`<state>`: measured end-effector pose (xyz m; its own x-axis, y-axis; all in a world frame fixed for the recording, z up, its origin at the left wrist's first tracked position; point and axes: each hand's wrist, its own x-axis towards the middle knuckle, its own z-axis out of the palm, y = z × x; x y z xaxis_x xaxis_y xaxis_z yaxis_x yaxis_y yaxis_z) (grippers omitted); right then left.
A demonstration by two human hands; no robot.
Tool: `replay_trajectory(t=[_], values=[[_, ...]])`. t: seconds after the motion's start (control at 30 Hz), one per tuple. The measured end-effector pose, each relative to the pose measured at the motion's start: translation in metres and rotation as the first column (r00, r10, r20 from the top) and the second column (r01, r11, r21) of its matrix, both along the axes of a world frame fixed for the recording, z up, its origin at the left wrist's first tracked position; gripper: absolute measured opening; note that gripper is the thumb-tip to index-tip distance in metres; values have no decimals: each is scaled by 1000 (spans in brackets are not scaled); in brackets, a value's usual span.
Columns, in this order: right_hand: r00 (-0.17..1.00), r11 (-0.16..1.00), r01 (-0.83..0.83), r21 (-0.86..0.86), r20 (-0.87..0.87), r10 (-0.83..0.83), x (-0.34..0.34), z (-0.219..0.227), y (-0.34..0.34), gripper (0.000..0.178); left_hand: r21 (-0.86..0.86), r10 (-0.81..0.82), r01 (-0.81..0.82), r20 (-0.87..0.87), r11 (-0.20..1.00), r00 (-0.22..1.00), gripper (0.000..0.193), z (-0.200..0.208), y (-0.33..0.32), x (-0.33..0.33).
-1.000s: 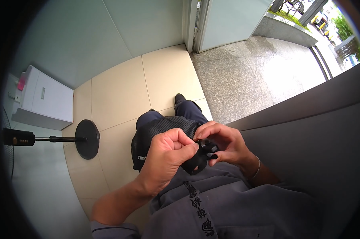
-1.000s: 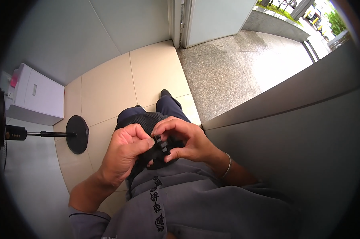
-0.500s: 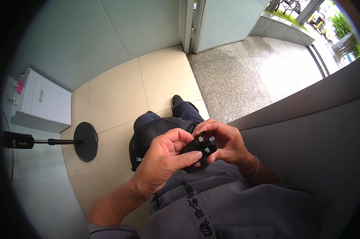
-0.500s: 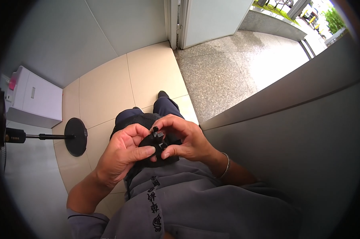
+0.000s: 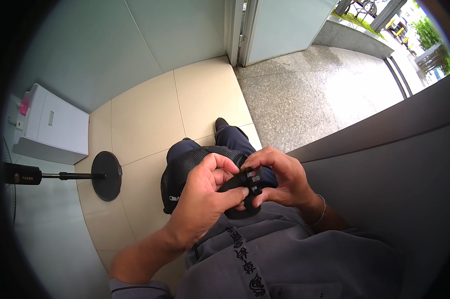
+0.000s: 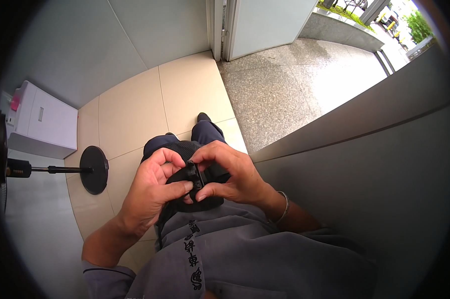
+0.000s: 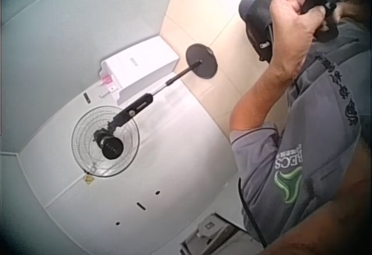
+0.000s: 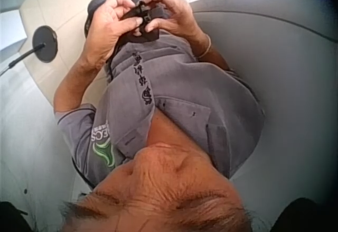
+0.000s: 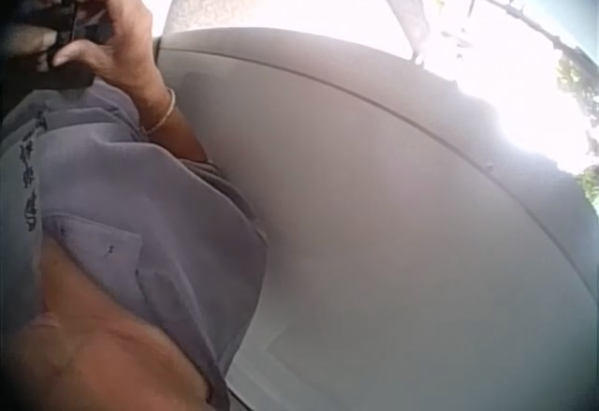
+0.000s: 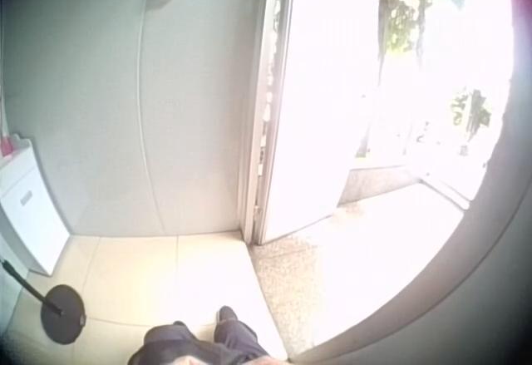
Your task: Repairing a detached or broken strap and buckle on a black mesh bag.
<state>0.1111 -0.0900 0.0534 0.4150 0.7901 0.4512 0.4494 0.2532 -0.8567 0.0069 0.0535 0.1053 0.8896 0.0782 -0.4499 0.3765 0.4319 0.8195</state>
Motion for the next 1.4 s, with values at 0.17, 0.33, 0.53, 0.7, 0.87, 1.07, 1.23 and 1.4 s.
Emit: replay_trajectory(t=[0.17,0.33,0.53,0.7,0.87,1.07,1.23,1.4], values=[[984,995,96,-2,149,-95,-4,-2,0,52,100,-22,21,6,995,1000,24,-1,0,0],[963,994,-8,105,-267,36,-5,-14,1,54,72,-40,38,34,997,999,22,5,-1,-2],[978,994,-14,111,-206,36,-5,-10,2,50,2,-51,51,1,999,999,21,4,1,0],[973,992,24,125,224,-52,-4,-5,0,46,210,-99,84,59,974,993,19,-5,3,-3],[983,994,5,106,180,-24,-1,-7,1,46,248,-92,79,42,966,995,11,0,1,-6],[991,992,5,127,129,-21,-1,-6,-1,47,157,-67,53,87,986,994,5,3,4,-7],[995,990,-2,140,98,-12,-4,-4,-3,47,182,-121,98,116,978,986,7,3,6,-7],[993,987,-25,159,121,6,-5,-4,-3,47,102,-41,33,79,994,996,4,3,1,-7]])
